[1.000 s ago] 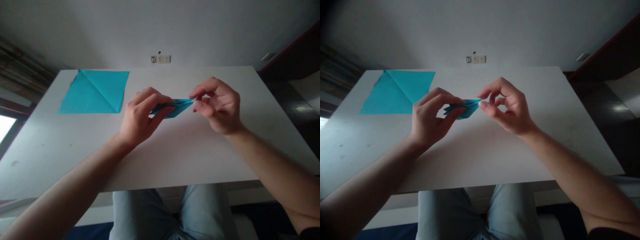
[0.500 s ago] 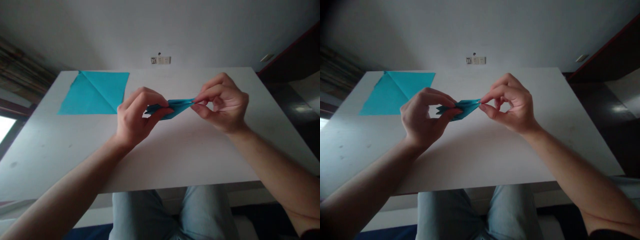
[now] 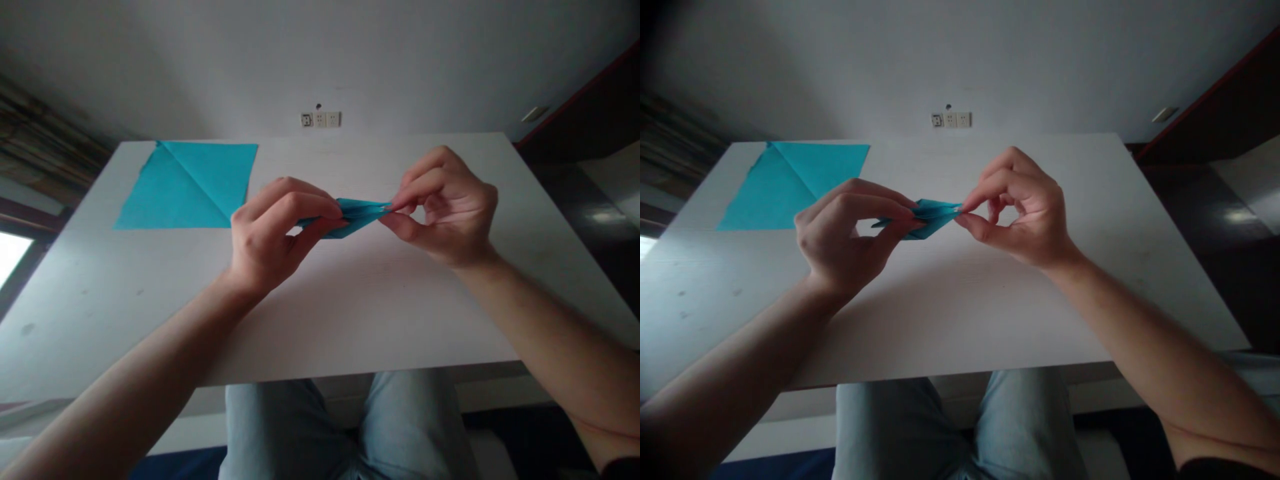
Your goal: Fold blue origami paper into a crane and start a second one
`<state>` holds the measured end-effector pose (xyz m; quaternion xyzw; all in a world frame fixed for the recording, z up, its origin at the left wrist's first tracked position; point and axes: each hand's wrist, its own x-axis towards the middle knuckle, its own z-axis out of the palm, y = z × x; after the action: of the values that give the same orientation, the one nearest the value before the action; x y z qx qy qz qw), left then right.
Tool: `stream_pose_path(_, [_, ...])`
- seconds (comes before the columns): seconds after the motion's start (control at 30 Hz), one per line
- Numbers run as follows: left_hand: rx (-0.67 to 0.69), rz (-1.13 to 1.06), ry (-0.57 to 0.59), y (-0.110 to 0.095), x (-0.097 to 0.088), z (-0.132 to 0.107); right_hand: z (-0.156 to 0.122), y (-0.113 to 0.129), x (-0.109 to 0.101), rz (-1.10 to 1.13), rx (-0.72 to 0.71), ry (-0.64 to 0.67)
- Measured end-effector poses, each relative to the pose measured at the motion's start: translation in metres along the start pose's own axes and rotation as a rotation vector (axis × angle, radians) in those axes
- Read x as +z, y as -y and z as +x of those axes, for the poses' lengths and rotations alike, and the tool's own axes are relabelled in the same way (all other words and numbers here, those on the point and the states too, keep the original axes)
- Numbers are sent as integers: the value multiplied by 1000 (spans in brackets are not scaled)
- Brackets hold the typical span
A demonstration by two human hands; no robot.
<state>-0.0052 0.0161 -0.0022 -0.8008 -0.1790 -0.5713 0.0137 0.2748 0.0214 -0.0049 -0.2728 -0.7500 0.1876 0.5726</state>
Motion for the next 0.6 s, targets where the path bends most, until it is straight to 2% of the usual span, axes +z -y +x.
stream_pose_path(0.1, [1,29,24,0,0,1,-2,3,0,-9,29,32])
stream_pose_path(0.27, [67,16,-9,3,2,3,-3,4,5,61,-23,-16])
stream_pose_path(0.43, [141,16,-25,8,5,3,-1,-6,9,70,-149,-62])
stream_pose_path(0.6, [151,12,-32,8,7,4,-1,-11,8,69,-166,-29])
